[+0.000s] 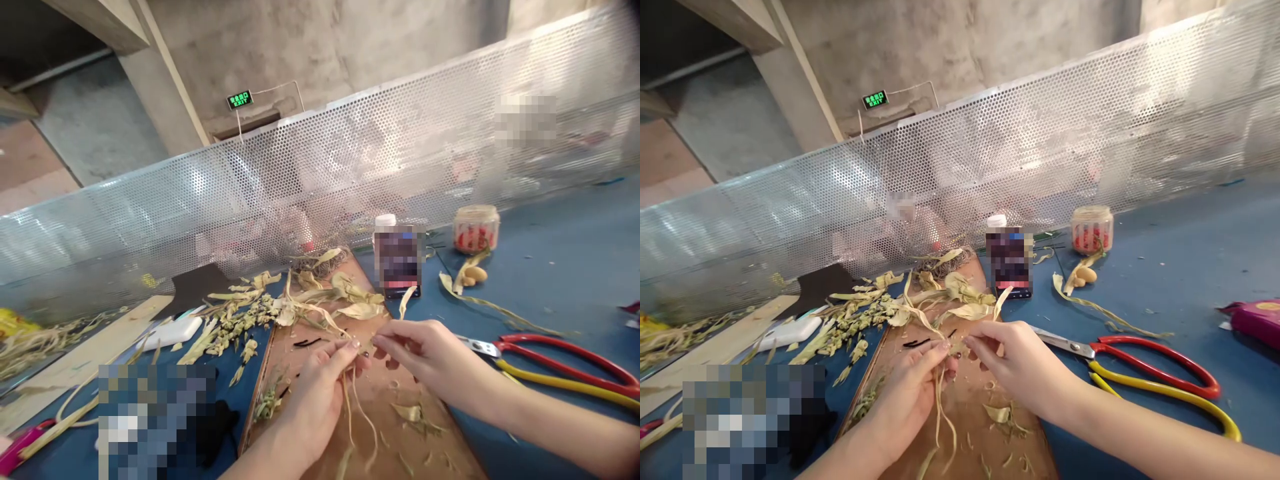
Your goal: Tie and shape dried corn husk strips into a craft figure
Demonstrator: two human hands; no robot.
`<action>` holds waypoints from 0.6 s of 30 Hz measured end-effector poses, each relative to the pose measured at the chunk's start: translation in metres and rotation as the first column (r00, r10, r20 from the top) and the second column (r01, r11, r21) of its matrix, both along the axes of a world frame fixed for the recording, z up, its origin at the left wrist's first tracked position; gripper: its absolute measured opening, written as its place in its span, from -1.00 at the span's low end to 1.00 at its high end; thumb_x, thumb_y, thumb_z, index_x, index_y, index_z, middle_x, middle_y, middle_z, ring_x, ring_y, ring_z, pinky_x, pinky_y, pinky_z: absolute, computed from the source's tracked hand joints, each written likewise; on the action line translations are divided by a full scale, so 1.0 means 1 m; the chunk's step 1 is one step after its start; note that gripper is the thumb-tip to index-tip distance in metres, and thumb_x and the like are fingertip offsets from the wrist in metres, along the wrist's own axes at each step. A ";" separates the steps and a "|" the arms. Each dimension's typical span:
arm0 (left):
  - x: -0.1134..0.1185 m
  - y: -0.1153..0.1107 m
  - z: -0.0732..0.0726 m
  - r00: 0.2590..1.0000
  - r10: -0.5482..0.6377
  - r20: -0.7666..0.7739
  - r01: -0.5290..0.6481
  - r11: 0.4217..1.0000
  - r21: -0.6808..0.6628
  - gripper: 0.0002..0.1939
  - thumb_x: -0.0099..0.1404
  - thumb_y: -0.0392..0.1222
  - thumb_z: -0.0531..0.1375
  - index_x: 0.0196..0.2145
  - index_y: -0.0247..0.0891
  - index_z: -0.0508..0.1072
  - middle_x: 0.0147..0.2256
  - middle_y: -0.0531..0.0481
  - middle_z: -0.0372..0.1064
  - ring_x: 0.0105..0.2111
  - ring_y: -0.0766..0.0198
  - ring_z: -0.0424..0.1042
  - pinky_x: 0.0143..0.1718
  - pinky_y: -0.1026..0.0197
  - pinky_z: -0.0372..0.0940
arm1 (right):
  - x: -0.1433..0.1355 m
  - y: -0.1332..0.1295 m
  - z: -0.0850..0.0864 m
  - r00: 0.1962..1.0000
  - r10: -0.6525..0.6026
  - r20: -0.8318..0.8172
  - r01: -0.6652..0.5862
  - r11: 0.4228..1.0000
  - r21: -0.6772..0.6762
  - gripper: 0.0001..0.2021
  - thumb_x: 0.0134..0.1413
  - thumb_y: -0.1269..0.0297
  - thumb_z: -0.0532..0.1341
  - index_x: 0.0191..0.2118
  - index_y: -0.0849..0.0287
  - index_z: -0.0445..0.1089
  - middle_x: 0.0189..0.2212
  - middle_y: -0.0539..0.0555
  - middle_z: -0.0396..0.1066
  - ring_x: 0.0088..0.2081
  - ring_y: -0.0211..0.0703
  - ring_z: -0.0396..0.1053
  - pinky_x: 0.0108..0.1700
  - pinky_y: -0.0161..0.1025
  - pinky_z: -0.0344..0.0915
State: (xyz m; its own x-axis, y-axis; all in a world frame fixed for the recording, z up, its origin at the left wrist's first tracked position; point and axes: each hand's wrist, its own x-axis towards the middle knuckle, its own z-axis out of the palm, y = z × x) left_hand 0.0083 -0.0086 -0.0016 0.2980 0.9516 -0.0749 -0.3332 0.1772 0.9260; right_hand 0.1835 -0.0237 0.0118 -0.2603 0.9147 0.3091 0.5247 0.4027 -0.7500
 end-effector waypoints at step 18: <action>-0.001 -0.003 0.002 0.999 0.006 0.036 -0.004 0.999 -0.052 -0.95 0.12 -0.29 0.29 -0.46 -0.34 0.51 -0.45 0.03 0.44 -0.43 0.37 0.43 -0.33 0.36 0.25 | 0.001 0.006 -0.005 0.994 -0.051 0.092 0.035 0.986 0.163 -0.75 0.20 0.27 0.02 -0.45 0.14 0.35 -0.56 -0.04 0.39 -0.55 -0.27 0.21 -0.46 -0.36 0.13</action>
State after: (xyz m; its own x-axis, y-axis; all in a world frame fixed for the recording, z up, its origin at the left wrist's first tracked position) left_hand 0.0070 -0.0119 0.0000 0.2969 0.9482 -0.1134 -0.3674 0.2230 0.9029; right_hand 0.1841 -0.0178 0.0070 -0.2571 0.8662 0.4285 0.6106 0.4893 -0.6227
